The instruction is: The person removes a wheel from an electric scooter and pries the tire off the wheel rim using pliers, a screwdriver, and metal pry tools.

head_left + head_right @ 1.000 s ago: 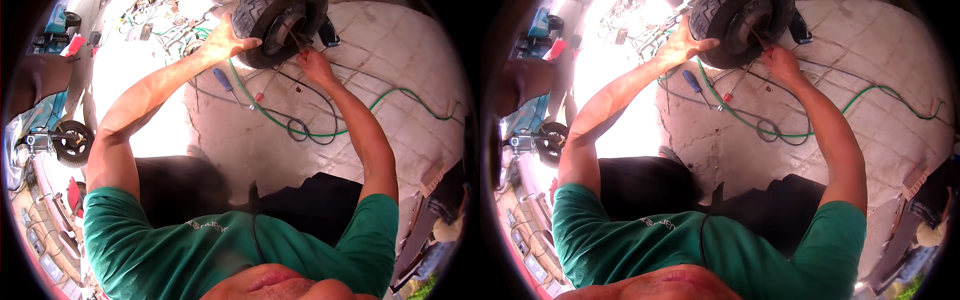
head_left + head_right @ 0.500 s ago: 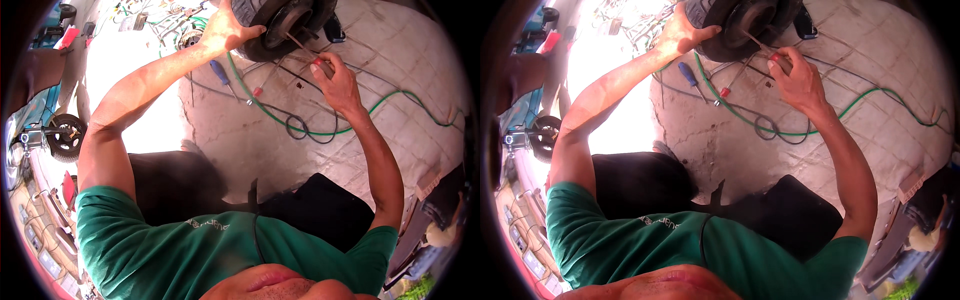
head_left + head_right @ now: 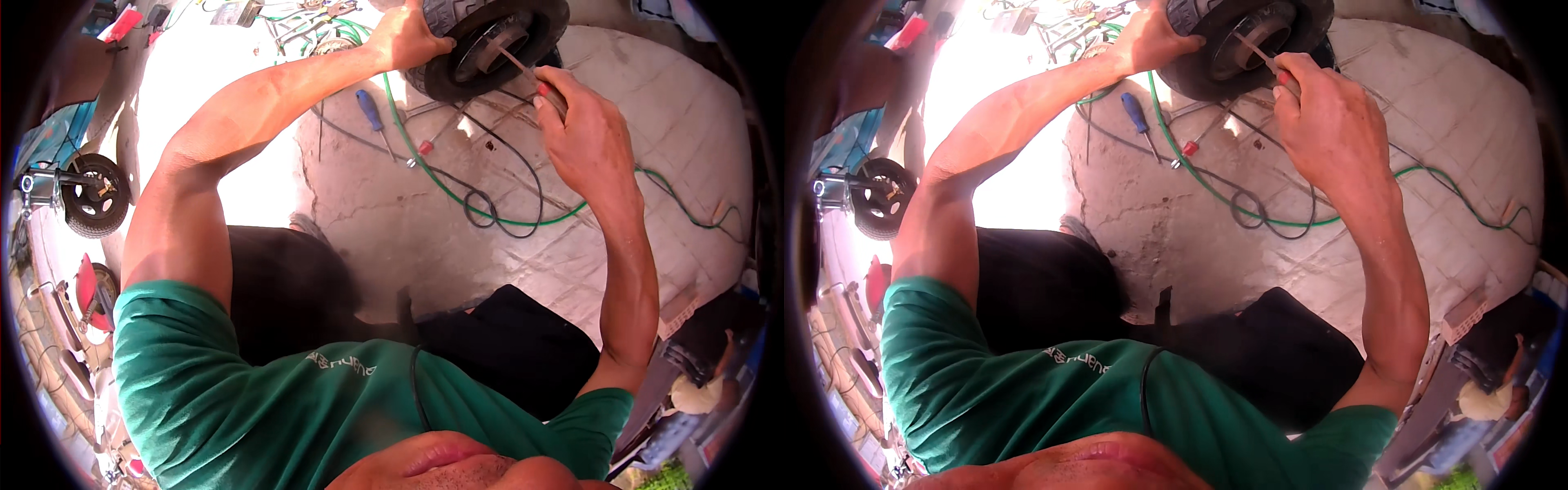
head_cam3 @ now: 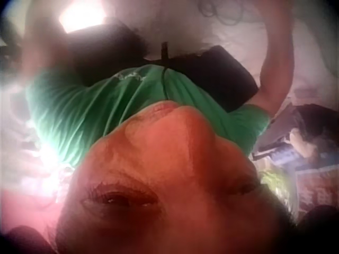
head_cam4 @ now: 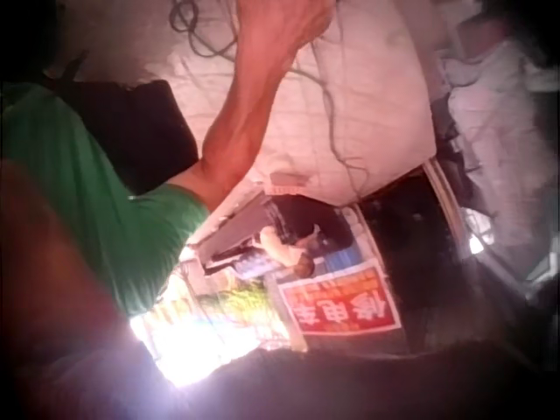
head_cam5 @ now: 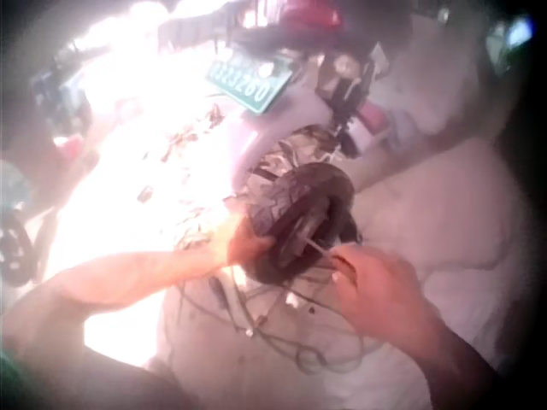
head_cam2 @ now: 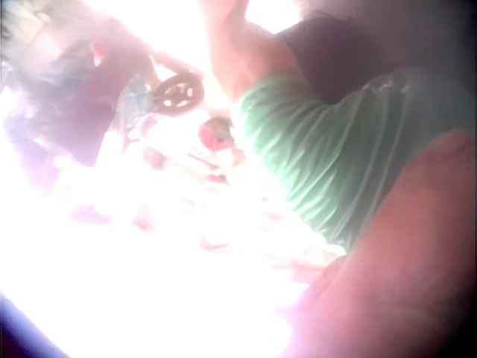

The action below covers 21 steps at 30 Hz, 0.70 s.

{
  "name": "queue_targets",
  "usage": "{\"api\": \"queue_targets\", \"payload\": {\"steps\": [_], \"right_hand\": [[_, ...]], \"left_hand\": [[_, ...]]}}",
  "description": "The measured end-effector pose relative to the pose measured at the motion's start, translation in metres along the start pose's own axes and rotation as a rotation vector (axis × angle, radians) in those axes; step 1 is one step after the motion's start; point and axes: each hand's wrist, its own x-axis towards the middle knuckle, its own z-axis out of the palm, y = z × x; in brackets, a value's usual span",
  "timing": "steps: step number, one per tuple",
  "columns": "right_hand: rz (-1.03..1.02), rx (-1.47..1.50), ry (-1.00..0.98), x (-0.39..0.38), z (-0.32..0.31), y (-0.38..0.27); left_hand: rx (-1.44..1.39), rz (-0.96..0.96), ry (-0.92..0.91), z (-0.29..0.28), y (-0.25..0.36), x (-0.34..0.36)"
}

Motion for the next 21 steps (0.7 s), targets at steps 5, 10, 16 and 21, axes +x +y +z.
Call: {"api": "queue_targets", "payload": {"steps": [5, 10, 16, 21], "right_hand": [[0.037, -0.125, -0.124, 0.032, 0.006, -0.017], [0.019, -0.274, -0.243, 0.052, 0.003, -0.042], [0.044, 0.116, -0.014, 0.010, 0.070, 0.022], [-0.098, 0.257, 0.287, -0.003, 0.153, 0.086]], "left_hand": [[-0.187, 0.304, 0.110, 0.009, -0.016, 0.004], [-0.137, 0.006, 0.001, 0.004, -0.004, -0.003], [-0.049, 0.054, -0.001, 0.007, 0.008, 0.001], [-0.067, 0.174, -0.043, 0.006, 0.000, 0.000]]}}
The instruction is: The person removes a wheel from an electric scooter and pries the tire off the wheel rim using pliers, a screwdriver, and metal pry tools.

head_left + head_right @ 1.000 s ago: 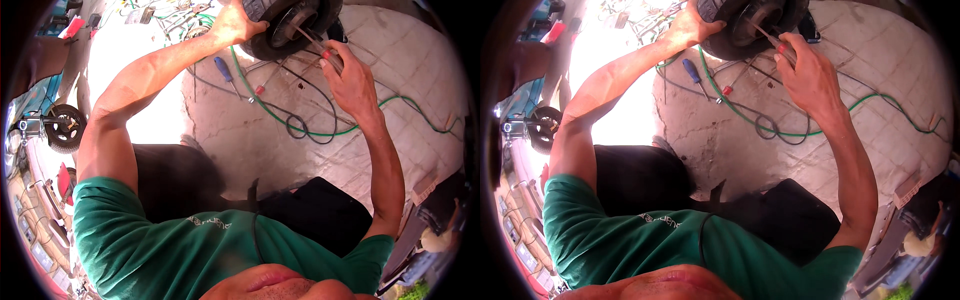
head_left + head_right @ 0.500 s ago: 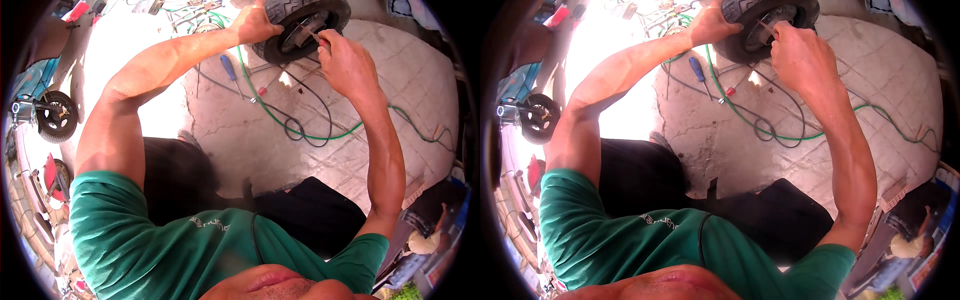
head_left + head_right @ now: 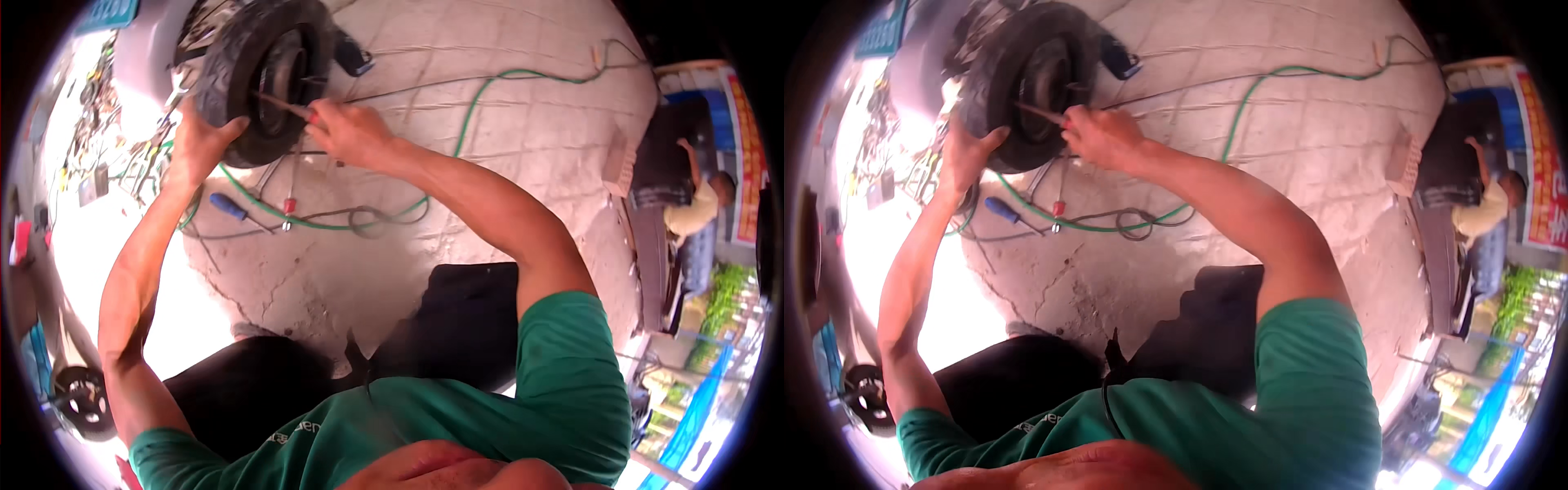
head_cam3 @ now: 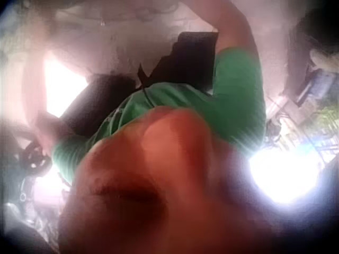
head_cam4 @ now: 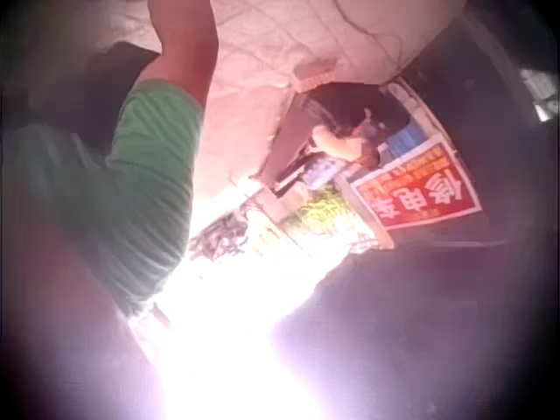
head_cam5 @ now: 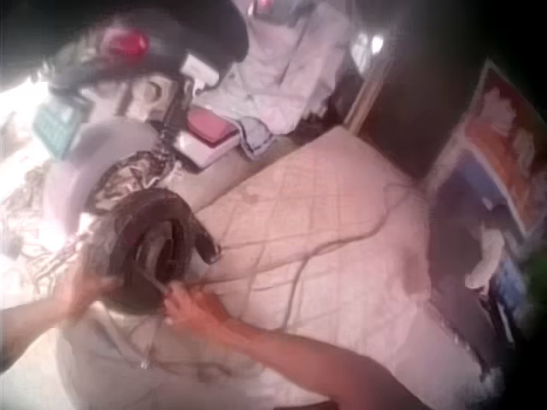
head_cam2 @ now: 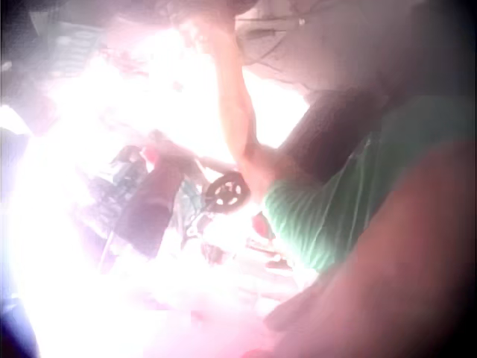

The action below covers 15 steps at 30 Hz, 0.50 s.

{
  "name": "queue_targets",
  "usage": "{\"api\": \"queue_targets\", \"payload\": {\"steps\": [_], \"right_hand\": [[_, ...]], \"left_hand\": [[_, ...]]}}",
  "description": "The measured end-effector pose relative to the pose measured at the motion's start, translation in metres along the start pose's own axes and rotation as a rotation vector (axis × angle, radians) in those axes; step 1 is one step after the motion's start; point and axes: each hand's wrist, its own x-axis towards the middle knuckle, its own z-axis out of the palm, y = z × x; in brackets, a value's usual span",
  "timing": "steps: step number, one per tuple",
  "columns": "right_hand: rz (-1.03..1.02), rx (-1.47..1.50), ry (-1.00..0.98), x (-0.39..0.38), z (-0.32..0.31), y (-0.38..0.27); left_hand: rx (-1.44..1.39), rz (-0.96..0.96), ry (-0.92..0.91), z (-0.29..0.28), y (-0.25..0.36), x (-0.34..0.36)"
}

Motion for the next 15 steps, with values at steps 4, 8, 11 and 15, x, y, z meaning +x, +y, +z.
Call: {"api": "queue_targets", "payload": {"steps": [4, 8, 11, 15], "right_hand": [[0.154, -0.121, -0.126, 0.013, 0.012, 0.025], [0.401, -0.156, -0.458, 0.011, 0.004, 0.066], [0.580, -0.111, -0.579, 0.018, 0.046, 0.084], [0.502, -0.049, -0.695, 0.044, 0.082, 0.067]], "left_hand": [[0.115, -0.083, -0.008, -0.003, -0.011, 0.003], [0.094, -0.014, -0.059, 0.018, 0.008, 0.012], [-0.039, 0.023, -0.080, 0.028, 0.018, 0.006], [0.043, -0.029, -0.064, 0.010, 0.006, -0.004]]}}
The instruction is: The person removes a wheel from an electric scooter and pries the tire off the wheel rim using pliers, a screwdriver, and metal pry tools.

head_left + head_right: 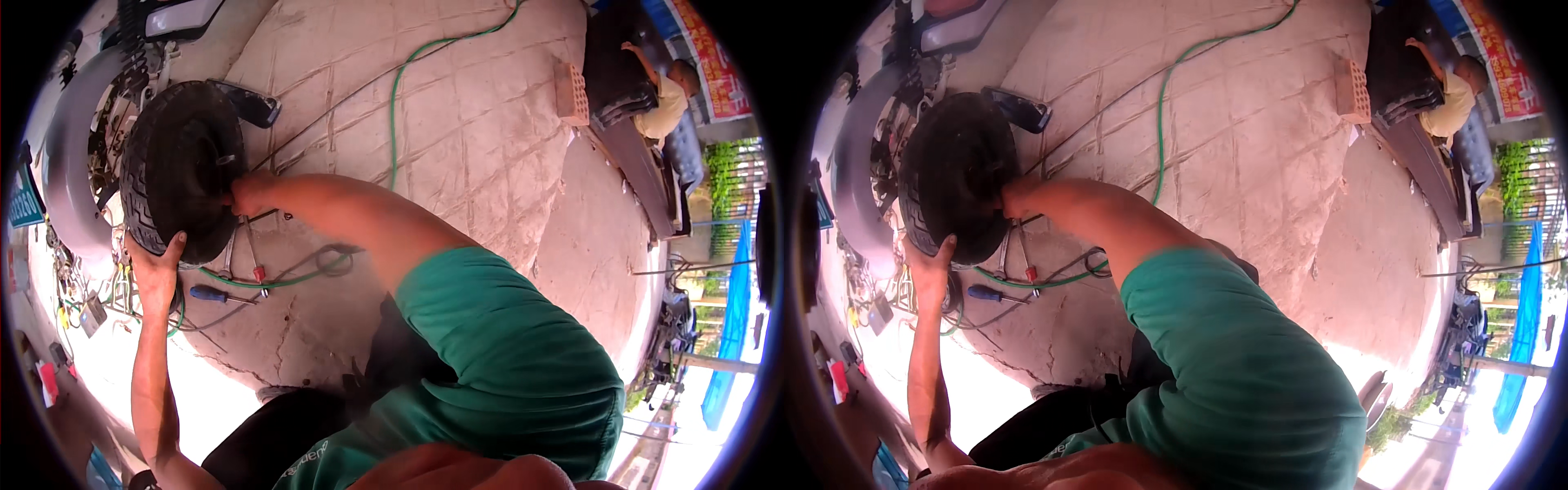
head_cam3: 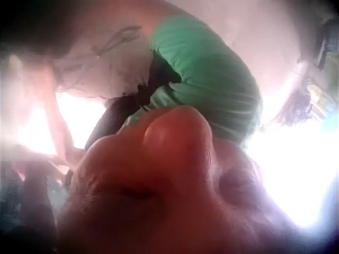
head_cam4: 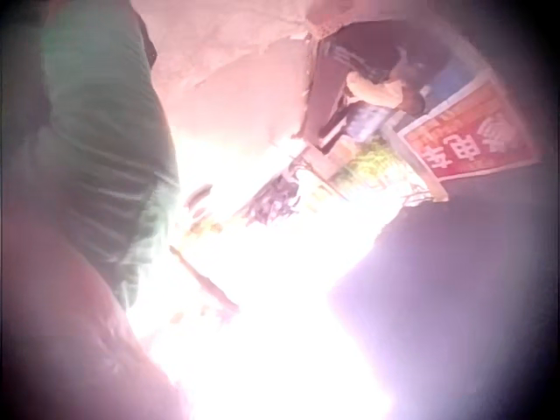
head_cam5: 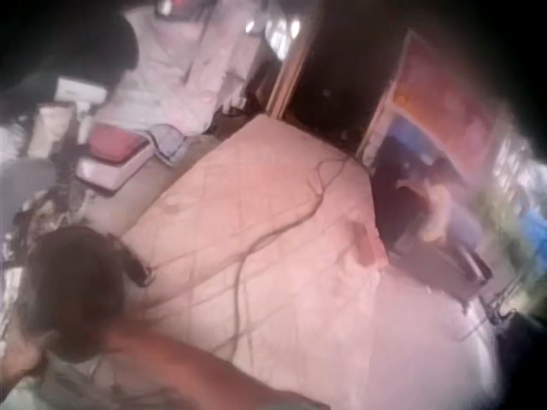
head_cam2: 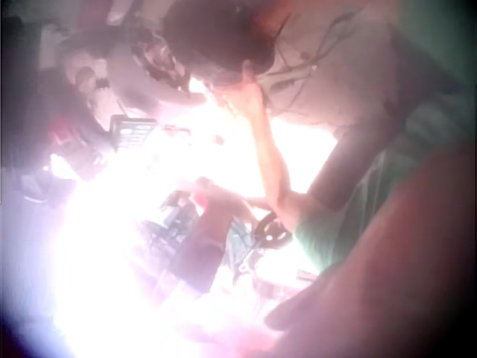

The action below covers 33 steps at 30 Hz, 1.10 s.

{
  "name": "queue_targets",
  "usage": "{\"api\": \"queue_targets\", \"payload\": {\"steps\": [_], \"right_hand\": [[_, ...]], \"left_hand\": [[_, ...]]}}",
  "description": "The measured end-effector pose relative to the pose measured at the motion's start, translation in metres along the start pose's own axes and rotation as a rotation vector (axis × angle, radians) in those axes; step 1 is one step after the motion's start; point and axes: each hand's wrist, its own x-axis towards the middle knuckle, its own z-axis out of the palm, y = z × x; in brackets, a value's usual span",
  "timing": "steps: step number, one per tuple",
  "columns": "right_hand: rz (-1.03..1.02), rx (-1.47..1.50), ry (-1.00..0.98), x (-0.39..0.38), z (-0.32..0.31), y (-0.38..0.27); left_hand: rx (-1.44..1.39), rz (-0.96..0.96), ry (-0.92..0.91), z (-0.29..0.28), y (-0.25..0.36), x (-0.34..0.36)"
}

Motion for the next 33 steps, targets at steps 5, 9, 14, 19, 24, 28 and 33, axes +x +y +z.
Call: {"api": "queue_targets", "payload": {"steps": [5, 9, 14, 19, 24, 28, 33], "right_hand": [[-0.015, -0.147, 0.120, -0.017, -0.053, 0.025], [0.054, -0.250, 0.253, -0.040, -0.061, 0.033], [-0.078, -0.159, -0.040, -0.065, -0.021, 0.027], [-0.015, 0.276, -0.162, -0.082, -0.039, 0.043], [0.312, -0.666, 0.158, -0.157, -0.072, 0.190], [0.277, -0.153, 0.204, -0.171, -0.061, 0.213], [-0.029, 0.107, 0.080, -0.169, -0.054, 0.074]], "left_hand": [[-0.048, -0.036, -0.052, -0.014, 0.015, -0.006], [0.018, -0.001, -0.056, -0.008, 0.010, 0.000], [0.016, -0.053, -0.100, -0.015, -0.008, -0.002], [0.074, -0.051, -0.105, -0.021, 0.003, -0.002], [0.123, -0.022, -0.070, -0.019, -0.010, -0.006], [-0.032, -0.011, -0.060, -0.011, -0.016, -0.005], [-0.252, -0.078, -0.100, -0.009, -0.044, -0.019]]}}
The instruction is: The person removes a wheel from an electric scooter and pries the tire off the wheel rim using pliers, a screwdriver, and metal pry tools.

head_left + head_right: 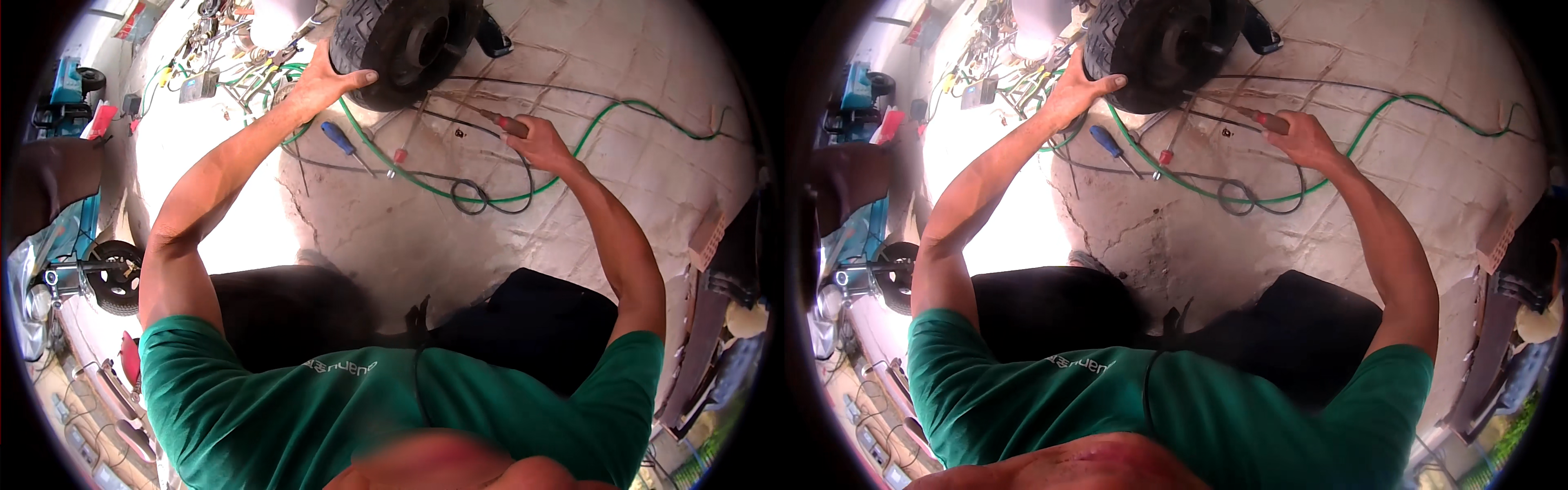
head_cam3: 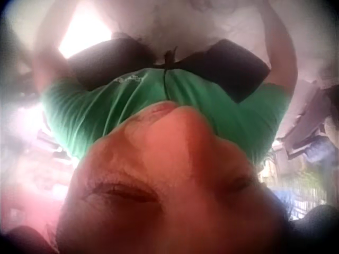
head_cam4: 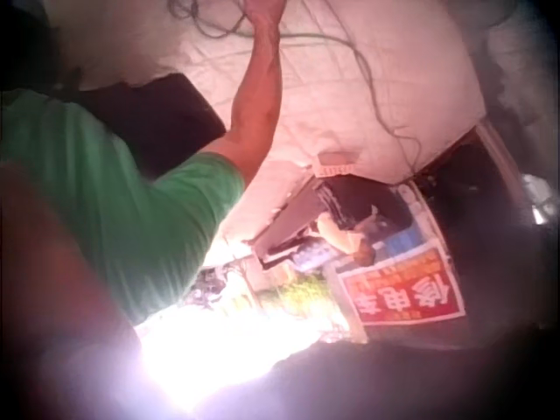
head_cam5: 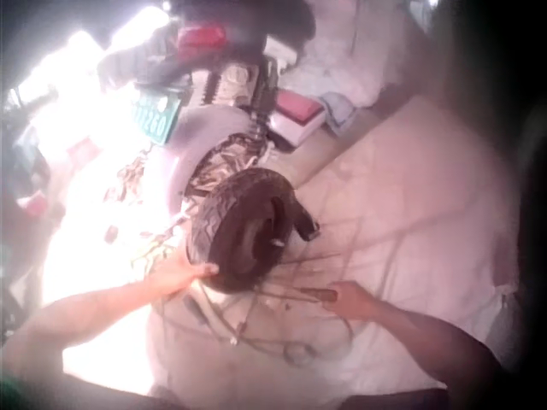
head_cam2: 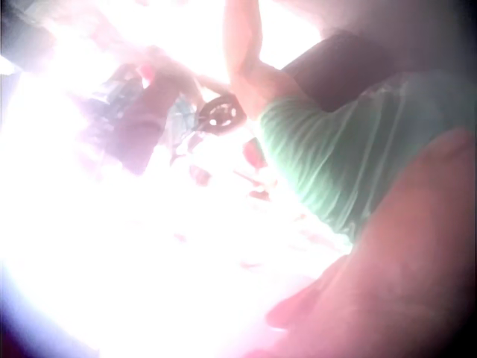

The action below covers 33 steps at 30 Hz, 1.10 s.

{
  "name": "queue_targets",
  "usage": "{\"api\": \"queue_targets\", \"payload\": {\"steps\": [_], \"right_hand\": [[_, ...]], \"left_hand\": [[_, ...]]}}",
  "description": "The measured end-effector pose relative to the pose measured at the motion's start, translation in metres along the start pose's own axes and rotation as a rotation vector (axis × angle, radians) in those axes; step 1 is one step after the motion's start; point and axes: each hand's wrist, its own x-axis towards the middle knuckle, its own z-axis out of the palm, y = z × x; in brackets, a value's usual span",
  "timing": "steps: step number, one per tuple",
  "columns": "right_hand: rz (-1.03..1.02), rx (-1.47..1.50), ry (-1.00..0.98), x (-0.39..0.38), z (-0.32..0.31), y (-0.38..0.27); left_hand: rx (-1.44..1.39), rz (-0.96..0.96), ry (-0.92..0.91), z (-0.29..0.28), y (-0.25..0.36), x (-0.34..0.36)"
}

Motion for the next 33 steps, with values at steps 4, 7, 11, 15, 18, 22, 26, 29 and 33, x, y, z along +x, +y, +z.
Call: {"api": "queue_targets", "payload": {"steps": [4, 7, 11, 15, 18, 22, 26, 29, 33], "right_hand": [[-0.198, 0.100, 0.132, 0.005, 0.007, -0.044], [-0.130, 0.162, 0.144, 0.025, 0.016, -0.059], [-0.253, 0.083, 0.189, 0.030, 0.010, -0.065], [-0.197, 0.227, 0.209, 0.015, 0.017, -0.056], [-0.138, 0.274, 0.227, 0.023, 0.027, -0.065], [-0.098, 0.230, 0.159, 0.026, 0.023, -0.082], [-0.130, 0.169, 0.188, 0.017, 0.019, -0.092], [-0.068, 0.235, 0.171, 0.018, 0.015, -0.086], [-0.099, 0.124, 0.184, 0.030, 0.018, -0.095]], "left_hand": [[0.082, -0.070, 0.006, 0.007, 0.029, -0.010], [0.081, -0.072, -0.007, 0.006, 0.034, -0.012], [0.115, -0.075, -0.052, -0.004, 0.023, -0.010], [0.156, -0.101, -0.084, -0.007, 0.034, -0.008], [0.143, -0.106, -0.066, -0.007, 0.020, -0.008], [0.070, -0.132, -0.069, -0.005, 0.015, -0.010], [0.102, -0.140, -0.056, -0.004, 0.009, -0.011], [0.154, -0.125, -0.071, -0.003, 0.010, -0.008], [0.076, -0.094, -0.051, -0.005, 0.007, -0.006]]}}
